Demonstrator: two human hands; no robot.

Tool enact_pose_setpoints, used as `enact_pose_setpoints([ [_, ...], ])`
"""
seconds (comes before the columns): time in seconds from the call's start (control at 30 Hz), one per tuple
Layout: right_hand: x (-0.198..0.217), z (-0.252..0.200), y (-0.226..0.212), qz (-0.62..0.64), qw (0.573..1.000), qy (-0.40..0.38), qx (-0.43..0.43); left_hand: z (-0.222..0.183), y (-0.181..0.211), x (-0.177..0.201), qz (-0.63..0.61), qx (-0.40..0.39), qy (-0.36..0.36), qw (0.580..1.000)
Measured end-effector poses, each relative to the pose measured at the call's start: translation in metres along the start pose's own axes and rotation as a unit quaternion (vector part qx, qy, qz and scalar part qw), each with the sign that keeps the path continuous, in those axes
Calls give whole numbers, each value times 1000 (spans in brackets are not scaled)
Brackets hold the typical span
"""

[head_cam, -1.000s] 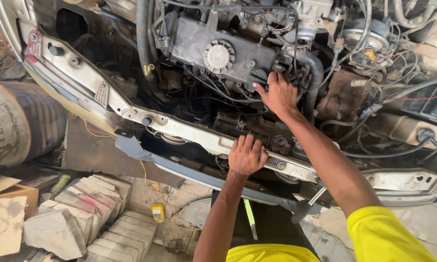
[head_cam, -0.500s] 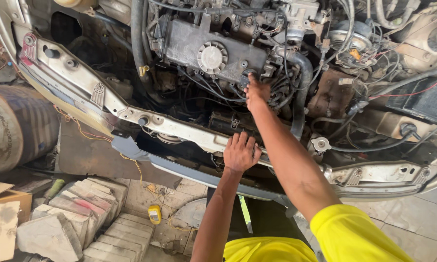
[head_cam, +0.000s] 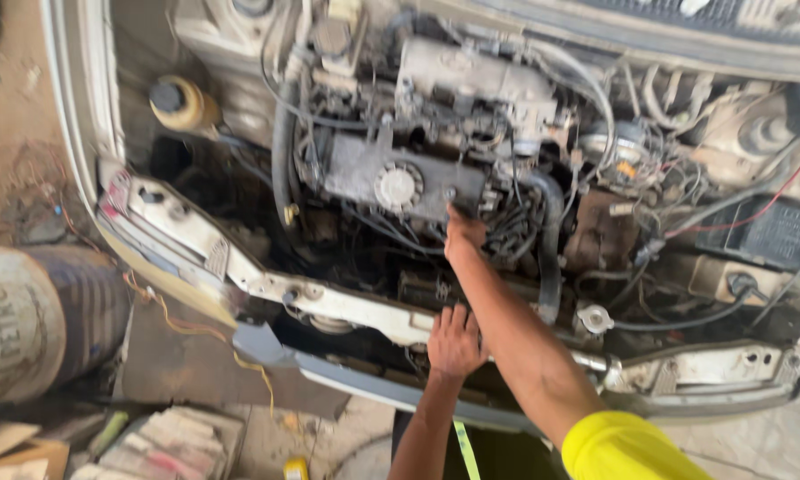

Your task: The person assembles a socket wrench with an extension bar and uses it to turn bolts on a car radiator support and engine area before handling an engine component cap.

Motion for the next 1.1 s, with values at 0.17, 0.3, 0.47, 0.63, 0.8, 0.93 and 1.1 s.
enact_pose_setpoints([
  [0.17,-18,38,6,20,995,22,94,-1,-1,-2,6,-10,4,1000],
  [0.3,-16,11,-30,-247,909,-36,333,2,1,-1,-6,4,-2,1000],
  [0.47,-7,-98,-50,-459,608,-93,641,12,5,11,6,7,15,1000],
  [0.63,32,-119,-78,-381,649,-87,653,11,0,8,1,16,12,1000],
  [0.8,51,-143,-113,-349,625,-31,698,7,-2,5,-3,14,0,1000],
  [0.93,46,-138,-112,-354,618,-25,702,8,-2,3,5,13,0,1000],
  [1.1,34,-121,-111,-387,646,-34,657,8,-1,0,10,10,-11,1000],
])
Point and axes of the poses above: each hand's wrist, its own z-axis towards the middle knuckle, its own x-axis out of the back of the hand, y = z × x, the point moved 10 cm from there along z, towards the middle knuckle, and after that the axes turned 5 degrees about y, right-handed, at the moved point
